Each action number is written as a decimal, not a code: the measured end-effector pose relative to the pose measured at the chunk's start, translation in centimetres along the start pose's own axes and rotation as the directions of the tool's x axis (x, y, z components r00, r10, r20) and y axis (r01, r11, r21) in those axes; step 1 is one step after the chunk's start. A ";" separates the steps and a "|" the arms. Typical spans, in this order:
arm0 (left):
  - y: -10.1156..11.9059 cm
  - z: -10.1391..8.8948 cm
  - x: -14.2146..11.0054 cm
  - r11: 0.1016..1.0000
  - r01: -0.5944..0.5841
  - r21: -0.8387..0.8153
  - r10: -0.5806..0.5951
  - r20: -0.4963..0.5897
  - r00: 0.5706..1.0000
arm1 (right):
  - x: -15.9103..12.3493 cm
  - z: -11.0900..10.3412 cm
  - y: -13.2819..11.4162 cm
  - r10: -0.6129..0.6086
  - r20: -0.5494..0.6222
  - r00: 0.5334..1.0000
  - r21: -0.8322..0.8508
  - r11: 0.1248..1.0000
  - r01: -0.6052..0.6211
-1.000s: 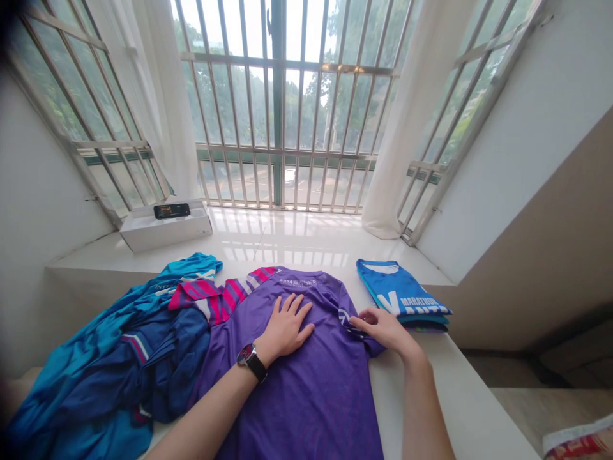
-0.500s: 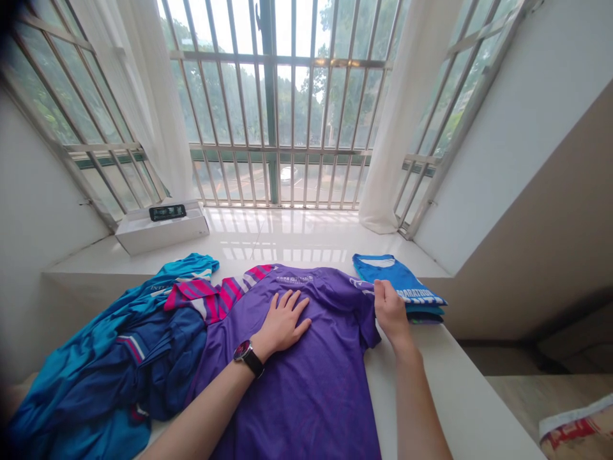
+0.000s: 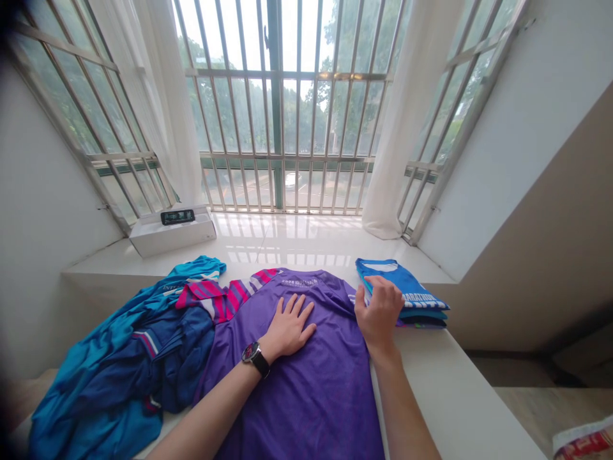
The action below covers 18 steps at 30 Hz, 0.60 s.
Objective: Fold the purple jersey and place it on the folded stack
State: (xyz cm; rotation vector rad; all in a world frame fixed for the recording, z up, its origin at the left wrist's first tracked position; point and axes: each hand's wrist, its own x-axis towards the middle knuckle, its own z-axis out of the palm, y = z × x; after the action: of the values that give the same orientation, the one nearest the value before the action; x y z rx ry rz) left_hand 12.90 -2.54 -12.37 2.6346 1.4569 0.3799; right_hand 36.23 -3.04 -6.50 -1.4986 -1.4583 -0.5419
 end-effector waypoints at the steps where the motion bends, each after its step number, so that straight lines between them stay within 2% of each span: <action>1: 0.2 0.0 -0.2 1.000 0.001 -0.001 -0.001 0.000 1.000 | -0.3 0.2 -0.7 -0.036 0.024 0.999 0.052 0.998 0.035; 3: 0.6 -0.1 -0.5 1.000 0.000 -0.003 0.000 0.008 1.000 | -1.3 0.9 -2.3 -0.121 0.146 0.982 0.188 0.978 0.093; 6: 0.9 -0.2 -0.7 1.000 -0.014 -0.014 0.014 0.037 0.999 | -3.4 2.8 -4.1 -0.245 0.402 0.882 0.326 0.939 0.112; 9: 0.7 -1.3 -0.7 0.998 -0.029 -0.060 0.038 0.154 0.987 | -5.4 4.8 -4.3 -0.250 0.597 0.763 0.289 0.953 0.086; 12: 0.1 -4.0 -1.7 0.985 -0.067 -0.162 0.113 0.294 0.949 | -6.4 6.0 -3.5 -0.213 0.690 0.691 0.200 0.975 0.102; 13: -0.3 -5.2 -2.5 0.978 -0.083 -0.192 0.135 0.281 0.950 | -6.5 6.1 -3.2 -0.208 0.708 0.675 0.180 0.977 0.112; 15: -1.5 -7.6 -5.0 0.981 -0.092 -0.170 0.114 0.125 0.986 | -6.4 6.2 -2.9 -0.194 0.736 0.648 0.151 0.981 0.122; 17: -3.2 -9.7 -8.1 0.999 0.030 -0.036 -0.032 -0.048 0.998 | -6.2 6.0 -2.8 -0.181 0.760 0.625 0.132 0.983 0.125; 18: -4.2 -10.5 -9.6 0.991 0.129 0.038 -0.125 -0.112 0.986 | -6.2 6.0 -2.9 -0.177 0.767 0.617 0.128 0.984 0.124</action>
State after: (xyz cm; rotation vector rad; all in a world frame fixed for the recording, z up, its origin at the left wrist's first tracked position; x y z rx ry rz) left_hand 1.74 -8.72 -4.76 2.5740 1.6755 0.4911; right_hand 30.59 -1.66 -13.46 -1.6509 -2.2635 0.1220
